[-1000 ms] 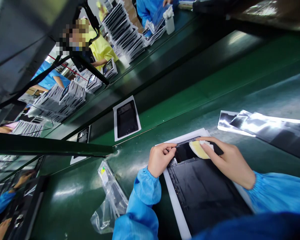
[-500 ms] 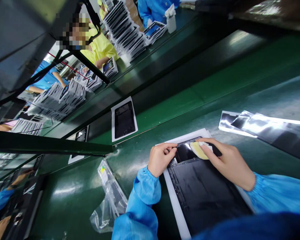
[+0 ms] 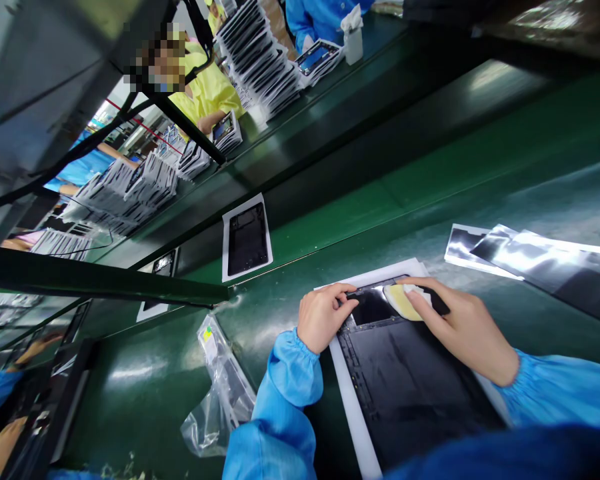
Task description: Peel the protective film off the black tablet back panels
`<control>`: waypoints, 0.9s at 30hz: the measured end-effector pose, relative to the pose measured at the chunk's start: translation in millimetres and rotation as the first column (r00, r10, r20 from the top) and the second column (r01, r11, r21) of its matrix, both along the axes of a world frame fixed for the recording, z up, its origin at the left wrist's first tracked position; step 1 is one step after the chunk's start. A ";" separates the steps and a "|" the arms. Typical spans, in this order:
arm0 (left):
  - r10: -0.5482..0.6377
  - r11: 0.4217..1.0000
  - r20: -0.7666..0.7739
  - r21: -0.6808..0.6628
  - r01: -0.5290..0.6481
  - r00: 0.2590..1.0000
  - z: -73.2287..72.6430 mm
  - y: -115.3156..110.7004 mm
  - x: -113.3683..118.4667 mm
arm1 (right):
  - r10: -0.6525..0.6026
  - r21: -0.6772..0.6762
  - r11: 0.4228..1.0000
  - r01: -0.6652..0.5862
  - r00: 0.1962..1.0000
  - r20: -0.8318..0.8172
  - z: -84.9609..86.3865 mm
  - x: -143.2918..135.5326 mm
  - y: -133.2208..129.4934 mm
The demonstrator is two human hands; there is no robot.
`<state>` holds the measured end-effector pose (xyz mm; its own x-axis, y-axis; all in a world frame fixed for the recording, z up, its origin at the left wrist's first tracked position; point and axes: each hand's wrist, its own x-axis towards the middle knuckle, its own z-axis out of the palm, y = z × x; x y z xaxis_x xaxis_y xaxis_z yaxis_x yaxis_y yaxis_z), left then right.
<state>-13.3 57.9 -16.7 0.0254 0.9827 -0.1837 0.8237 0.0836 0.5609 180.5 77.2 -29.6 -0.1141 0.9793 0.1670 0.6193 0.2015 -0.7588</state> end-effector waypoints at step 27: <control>0.206 0.975 0.425 -0.161 -0.150 0.881 -8.3 3.8 -3.5 | -0.037 -0.017 0.999 0.035 0.995 -0.093 -1.3 0.5 -1.6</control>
